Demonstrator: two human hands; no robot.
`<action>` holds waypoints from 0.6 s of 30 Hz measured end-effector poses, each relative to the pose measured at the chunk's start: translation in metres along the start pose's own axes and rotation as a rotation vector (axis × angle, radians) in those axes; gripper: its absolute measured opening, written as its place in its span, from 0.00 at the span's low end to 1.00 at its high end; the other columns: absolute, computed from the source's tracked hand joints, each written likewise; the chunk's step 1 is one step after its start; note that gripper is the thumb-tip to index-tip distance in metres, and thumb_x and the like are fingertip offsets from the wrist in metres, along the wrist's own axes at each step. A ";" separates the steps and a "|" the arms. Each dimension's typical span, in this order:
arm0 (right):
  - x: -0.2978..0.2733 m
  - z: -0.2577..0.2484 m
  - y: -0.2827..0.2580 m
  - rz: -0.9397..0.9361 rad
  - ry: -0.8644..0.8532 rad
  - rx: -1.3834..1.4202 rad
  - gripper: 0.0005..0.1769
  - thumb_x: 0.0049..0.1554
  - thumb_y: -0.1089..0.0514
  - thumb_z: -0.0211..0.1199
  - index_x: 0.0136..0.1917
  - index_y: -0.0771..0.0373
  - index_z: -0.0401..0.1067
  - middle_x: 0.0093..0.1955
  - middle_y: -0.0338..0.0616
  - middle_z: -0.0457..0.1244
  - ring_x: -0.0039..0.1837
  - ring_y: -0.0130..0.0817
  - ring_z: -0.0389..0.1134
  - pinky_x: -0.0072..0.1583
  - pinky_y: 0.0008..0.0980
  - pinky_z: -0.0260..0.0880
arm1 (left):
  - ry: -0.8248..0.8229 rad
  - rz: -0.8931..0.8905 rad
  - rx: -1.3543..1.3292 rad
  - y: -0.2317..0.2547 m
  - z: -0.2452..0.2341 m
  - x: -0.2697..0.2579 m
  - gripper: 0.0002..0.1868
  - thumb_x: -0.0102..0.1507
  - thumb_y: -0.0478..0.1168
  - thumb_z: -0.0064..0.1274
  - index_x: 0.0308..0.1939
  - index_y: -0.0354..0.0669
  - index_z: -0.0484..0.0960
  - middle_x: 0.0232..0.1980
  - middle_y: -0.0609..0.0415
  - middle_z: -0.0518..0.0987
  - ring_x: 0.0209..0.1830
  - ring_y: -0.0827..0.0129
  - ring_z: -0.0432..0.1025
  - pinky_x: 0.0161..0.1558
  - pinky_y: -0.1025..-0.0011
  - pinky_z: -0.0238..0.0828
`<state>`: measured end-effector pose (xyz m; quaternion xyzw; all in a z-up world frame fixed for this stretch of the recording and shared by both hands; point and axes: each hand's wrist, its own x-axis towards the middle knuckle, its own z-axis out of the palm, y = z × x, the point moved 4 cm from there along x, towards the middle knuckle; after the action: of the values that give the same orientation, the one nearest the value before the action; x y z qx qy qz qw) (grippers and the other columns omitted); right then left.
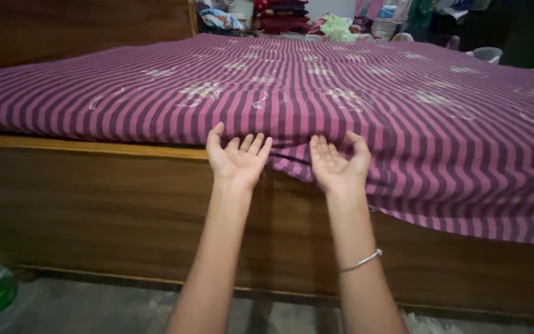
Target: The person pulls and tucks the edges of a striped bedsheet under a mattress on a wooden bed frame and then smooths the surface by hand.
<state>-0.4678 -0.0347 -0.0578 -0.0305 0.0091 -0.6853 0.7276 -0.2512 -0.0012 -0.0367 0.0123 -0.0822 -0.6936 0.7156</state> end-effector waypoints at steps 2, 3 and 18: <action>-0.005 0.005 0.002 0.015 -0.058 -0.043 0.59 0.47 0.52 0.70 0.80 0.78 0.42 0.76 0.59 0.53 0.78 0.51 0.55 0.77 0.53 0.55 | -0.018 -0.019 0.007 0.003 0.001 0.000 0.59 0.56 0.54 0.55 0.81 0.46 0.33 0.84 0.43 0.45 0.82 0.45 0.48 0.75 0.45 0.51; -0.008 0.010 0.004 0.023 -0.088 -0.060 0.60 0.48 0.49 0.70 0.80 0.80 0.42 0.77 0.58 0.52 0.79 0.51 0.54 0.77 0.55 0.54 | -0.028 -0.028 0.015 0.005 0.003 0.003 0.58 0.56 0.53 0.55 0.81 0.45 0.35 0.84 0.44 0.47 0.82 0.45 0.51 0.74 0.45 0.52; 0.032 0.029 0.007 -0.183 0.028 -0.083 0.71 0.33 0.30 0.71 0.81 0.60 0.48 0.81 0.49 0.50 0.81 0.48 0.52 0.79 0.61 0.52 | -0.190 -0.125 0.090 0.025 0.014 0.044 0.25 0.55 0.43 0.52 0.54 0.34 0.73 0.62 0.45 0.74 0.73 0.41 0.65 0.73 0.47 0.59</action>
<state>-0.4577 -0.0652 -0.0279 -0.0518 0.0448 -0.7484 0.6597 -0.2277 -0.0428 -0.0151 -0.0164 -0.1799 -0.7305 0.6586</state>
